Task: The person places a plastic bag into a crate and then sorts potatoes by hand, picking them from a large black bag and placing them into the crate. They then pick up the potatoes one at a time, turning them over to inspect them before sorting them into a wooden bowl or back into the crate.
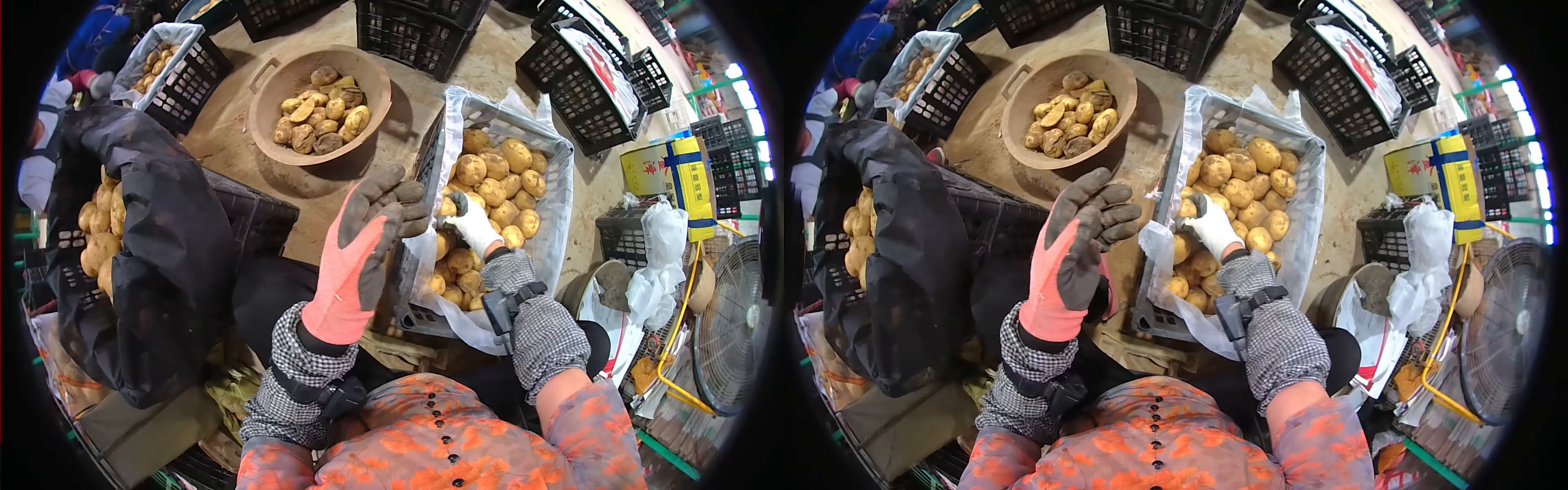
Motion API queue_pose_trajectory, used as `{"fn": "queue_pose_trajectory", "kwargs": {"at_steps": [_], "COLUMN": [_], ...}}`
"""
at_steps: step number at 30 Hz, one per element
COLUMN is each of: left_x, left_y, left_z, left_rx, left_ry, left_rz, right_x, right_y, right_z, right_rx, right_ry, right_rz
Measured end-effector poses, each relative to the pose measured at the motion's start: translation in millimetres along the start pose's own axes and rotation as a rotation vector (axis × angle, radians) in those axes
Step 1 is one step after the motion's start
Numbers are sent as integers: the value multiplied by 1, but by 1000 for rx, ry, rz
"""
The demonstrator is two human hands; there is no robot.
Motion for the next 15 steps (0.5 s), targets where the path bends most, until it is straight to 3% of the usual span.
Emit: {"fn": "queue_pose_trajectory", "kwargs": {"at_steps": [2,3,6,8,9,10,12,14,15], "left_x": [-6,-9,-41,-71,-80,-83,-87,-92,-100], "left_y": [0,0,3,-9,-20,-34,-40,-48,-46], "left_z": [3,4,13,25,32,39,36,38,39], "left_rx": [29,57,162,77,-3,-79,-125,-172,-174], "left_ry": [-14,-18,92,341,356,369,450,271,277], "left_rz": [40,41,-46,-8,16,36,-3,-76,-80], "right_x": [-52,-66,-103,-152,-158,-169,-179,-177,-175], "right_y": [15,20,34,40,42,48,55,55,55], "right_z": [46,61,103,135,148,159,168,169,169], "right_rx": [74,-3,-71,-20,-50,-201,-244,-175,-108], "right_ry": [-291,-292,-121,65,133,390,218,235,247], "right_rz": [-243,-478,-705,-648,-621,-347,-502,-465,-426]}}
Point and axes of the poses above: each hand's wrist, its own z-axis away from the middle knuckle, its own y-axis out of the back of the hand, x = y × z, the point moved 4 cm from there along -z, towards the middle knuckle, and after that the axes turned 2 degrees about -y, right-handed, at the moved point
